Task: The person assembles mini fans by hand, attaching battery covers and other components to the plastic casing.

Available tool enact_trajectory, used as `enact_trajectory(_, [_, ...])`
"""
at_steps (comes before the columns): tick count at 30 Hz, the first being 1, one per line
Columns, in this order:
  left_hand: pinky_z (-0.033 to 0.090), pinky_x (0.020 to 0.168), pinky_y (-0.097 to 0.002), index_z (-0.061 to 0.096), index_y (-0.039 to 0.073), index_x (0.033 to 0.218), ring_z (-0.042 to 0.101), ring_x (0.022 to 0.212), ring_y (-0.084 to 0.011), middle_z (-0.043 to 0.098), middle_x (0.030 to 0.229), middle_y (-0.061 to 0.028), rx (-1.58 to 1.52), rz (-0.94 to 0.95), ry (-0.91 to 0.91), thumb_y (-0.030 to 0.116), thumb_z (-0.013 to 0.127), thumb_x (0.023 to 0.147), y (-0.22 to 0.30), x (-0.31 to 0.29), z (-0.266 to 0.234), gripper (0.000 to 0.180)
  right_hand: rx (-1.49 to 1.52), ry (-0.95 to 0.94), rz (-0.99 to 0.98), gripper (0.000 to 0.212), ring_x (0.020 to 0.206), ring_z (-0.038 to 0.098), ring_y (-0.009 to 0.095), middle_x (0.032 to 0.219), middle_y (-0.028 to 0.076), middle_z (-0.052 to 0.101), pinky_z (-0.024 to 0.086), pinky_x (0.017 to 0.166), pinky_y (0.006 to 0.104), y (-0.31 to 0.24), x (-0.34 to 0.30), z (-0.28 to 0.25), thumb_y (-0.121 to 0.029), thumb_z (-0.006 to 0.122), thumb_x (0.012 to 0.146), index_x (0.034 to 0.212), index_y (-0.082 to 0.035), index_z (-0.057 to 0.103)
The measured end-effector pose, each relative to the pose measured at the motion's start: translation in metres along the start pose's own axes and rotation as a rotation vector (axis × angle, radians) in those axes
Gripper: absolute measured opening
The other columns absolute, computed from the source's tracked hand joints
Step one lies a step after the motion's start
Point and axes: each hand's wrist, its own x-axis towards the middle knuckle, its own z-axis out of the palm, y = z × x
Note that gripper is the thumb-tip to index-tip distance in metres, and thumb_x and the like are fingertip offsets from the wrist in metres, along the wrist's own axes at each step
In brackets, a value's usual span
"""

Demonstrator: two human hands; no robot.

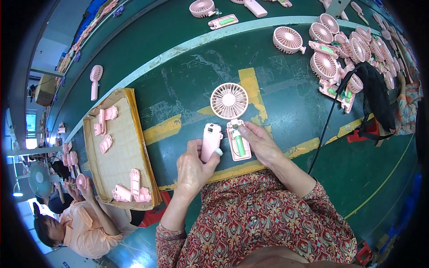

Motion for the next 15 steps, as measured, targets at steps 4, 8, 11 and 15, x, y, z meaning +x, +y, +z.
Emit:
enact_trajectory(4, [0.053,0.066,-0.0409,0.044,-0.005,0.120,0.066,0.072,-0.0337,0.064,0.088,-0.0235,-0.048,0.081,-0.035,0.024,0.066,0.075,0.014,-0.008,0.012,0.057,0.009,0.015,0.016,0.034,0.089,0.056,0.008,0.102,0.004,0.057,0.049,0.075,0.0212,-0.004,-0.004,0.005,-0.025,0.045,0.097,0.120,0.000,0.048])
enact_trajectory(8, [0.053,0.065,-0.0439,0.043,-0.007,0.124,0.065,0.073,-0.0385,0.064,0.087,-0.0270,0.052,0.176,0.000,0.023,0.066,0.076,0.020,-0.007,0.021,0.061,0.008,-0.029,0.029,0.038,0.101,0.052,0.012,0.114,0.007,0.053,0.045,0.087,0.0249,-0.002,-0.007,0.003,-0.023,0.042,0.098,0.128,0.000,0.041])
enact_trajectory(11, [0.054,0.060,-0.0433,0.045,-0.009,0.122,0.066,0.069,-0.0376,0.063,0.086,-0.0281,0.122,0.229,0.035,0.023,0.066,0.075,0.020,-0.007,0.028,0.060,-0.009,-0.059,0.016,0.040,0.110,0.048,0.013,0.121,0.008,0.050,0.041,0.094,0.0276,-0.002,-0.009,0.001,-0.020,0.041,0.098,0.132,0.000,0.037])
enact_trajectory(15, [0.054,0.056,-0.0426,0.047,-0.010,0.120,0.065,0.063,-0.0369,0.063,0.083,-0.0288,0.155,0.257,0.055,0.023,0.066,0.075,0.024,-0.006,0.030,0.059,-0.007,-0.097,0.045,0.043,0.112,0.046,0.014,0.124,0.008,0.047,0.040,0.095,0.0291,-0.008,-0.011,0.003,-0.013,0.040,0.095,0.136,0.000,0.033])
